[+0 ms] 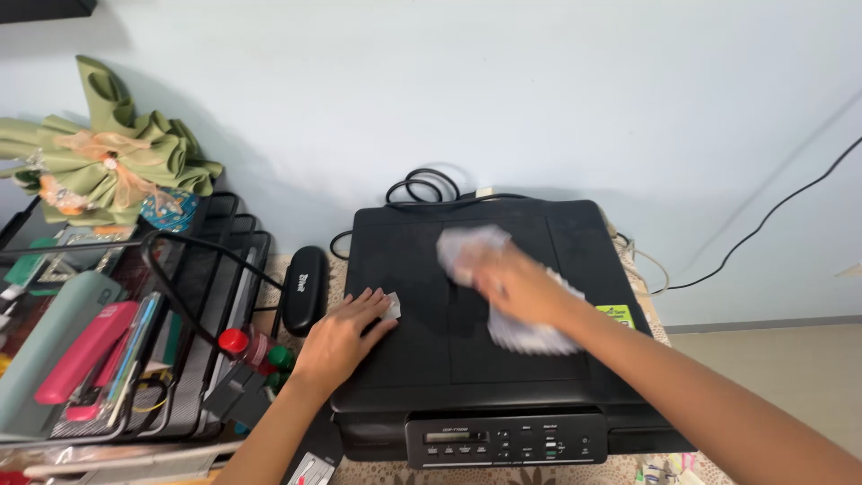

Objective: The recorder wipes down the exterior of a printer and its internal paper tray using a cloth and spray cleaner.

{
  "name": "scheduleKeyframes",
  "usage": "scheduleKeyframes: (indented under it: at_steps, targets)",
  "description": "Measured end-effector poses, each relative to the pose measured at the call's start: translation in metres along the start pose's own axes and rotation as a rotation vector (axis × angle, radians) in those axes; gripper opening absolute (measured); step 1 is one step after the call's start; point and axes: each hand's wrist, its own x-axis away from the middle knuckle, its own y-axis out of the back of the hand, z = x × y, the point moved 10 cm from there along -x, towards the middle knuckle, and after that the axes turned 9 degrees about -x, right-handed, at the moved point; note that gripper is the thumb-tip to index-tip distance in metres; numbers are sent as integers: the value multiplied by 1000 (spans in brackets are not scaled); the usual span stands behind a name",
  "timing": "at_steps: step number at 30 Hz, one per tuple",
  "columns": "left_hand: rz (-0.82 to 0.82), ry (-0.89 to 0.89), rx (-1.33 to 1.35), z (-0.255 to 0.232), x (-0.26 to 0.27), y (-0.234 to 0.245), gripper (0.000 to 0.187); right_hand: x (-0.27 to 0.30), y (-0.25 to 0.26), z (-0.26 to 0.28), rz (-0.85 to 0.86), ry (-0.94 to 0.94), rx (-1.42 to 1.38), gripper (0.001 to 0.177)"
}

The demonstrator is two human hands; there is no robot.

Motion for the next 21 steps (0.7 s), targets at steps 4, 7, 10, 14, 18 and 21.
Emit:
scheduleKeyframes:
  at_steps: [4, 7, 10, 14, 18, 21]
  targets:
    - [46, 193, 82, 23, 14, 0, 23, -33, -37, -33, -218, -154, 180, 34]
    - [41, 258, 67, 32, 20, 7, 22, -41, -69, 14, -243, -106, 204, 43]
    - [-151, 339, 231, 38, 22, 37, 18, -18, -73, 87, -129, -53, 1, 44]
    - [-54, 634, 219, 44, 32, 42, 17, 37, -56, 96, 74, 76, -13, 43]
    - [-188, 421, 229, 11, 27, 56, 16, 84, 14, 36, 70, -52, 30, 44]
    - [-117, 461, 277, 2, 23, 53, 16, 89, 13, 19, -26, -182, 83, 40]
